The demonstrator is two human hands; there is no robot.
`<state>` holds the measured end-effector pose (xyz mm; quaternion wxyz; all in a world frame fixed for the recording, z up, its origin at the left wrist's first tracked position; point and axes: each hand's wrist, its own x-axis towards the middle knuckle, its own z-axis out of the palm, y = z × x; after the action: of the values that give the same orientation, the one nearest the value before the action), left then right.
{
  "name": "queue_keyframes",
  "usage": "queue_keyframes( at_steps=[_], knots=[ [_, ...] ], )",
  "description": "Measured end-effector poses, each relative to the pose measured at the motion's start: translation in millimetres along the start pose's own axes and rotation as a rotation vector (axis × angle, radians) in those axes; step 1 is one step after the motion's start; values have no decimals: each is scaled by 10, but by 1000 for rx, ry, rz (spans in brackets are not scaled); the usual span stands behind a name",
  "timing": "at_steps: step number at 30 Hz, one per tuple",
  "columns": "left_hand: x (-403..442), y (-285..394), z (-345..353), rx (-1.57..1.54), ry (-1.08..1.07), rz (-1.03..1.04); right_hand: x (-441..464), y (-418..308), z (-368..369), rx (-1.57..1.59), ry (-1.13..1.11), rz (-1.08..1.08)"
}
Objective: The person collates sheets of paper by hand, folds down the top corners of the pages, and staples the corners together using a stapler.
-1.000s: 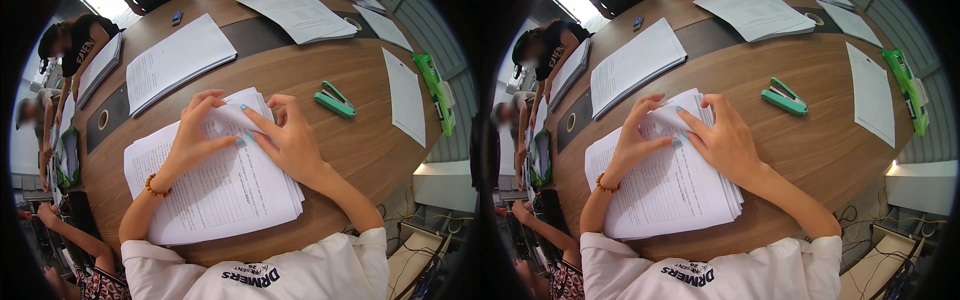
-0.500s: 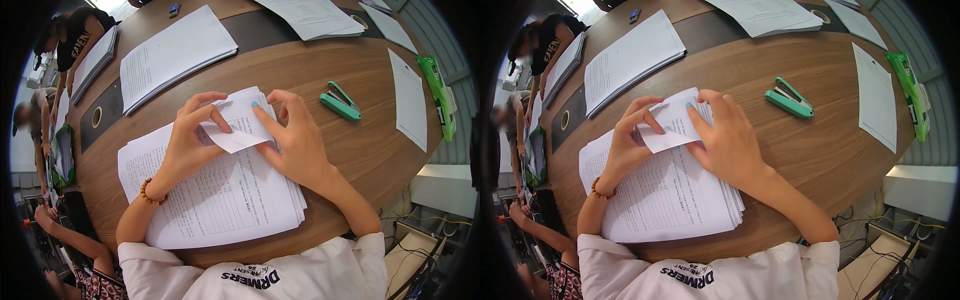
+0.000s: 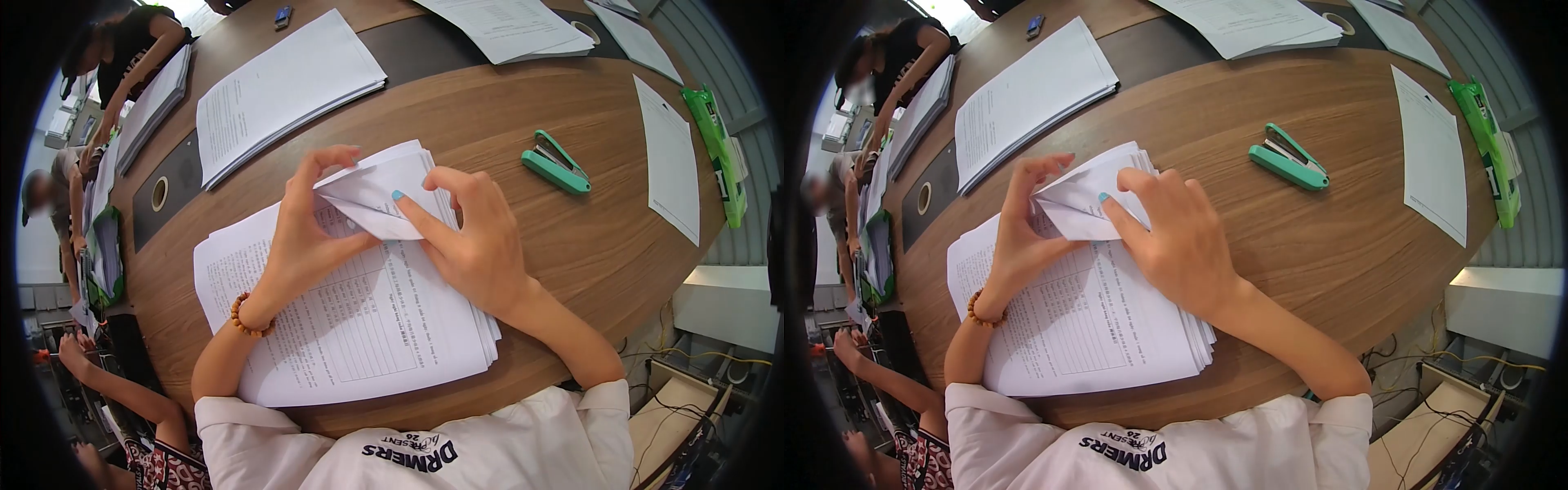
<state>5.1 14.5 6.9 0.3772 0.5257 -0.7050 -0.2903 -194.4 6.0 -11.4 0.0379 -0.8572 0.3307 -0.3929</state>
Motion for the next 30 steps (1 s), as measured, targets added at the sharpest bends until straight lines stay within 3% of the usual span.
queue_keyframes(
  at_steps=[2, 4, 7, 10, 12, 30],
  knots=[
    [-4, 14, 4, -80, 80, -13, -16, -6, 19, -32, 24, -30],
    [-5, 40, -33, 36, -37, -67, -23, -11, 11, -65, 46, -60],
    [1, -7, -43, 18, -33, -30, -20, -15, -12, -77, 26, -37],
    [0, -11, -54, -31, -62, -66, 4, 17, -6, 35, 15, 97],
    [1, -29, -60, -22, -71, -46, 33, 66, -28, 235, -64, 307],
    [11, -9, -44, 5, -28, 6, 30, 54, 32, 79, -124, 132]
  ],
)
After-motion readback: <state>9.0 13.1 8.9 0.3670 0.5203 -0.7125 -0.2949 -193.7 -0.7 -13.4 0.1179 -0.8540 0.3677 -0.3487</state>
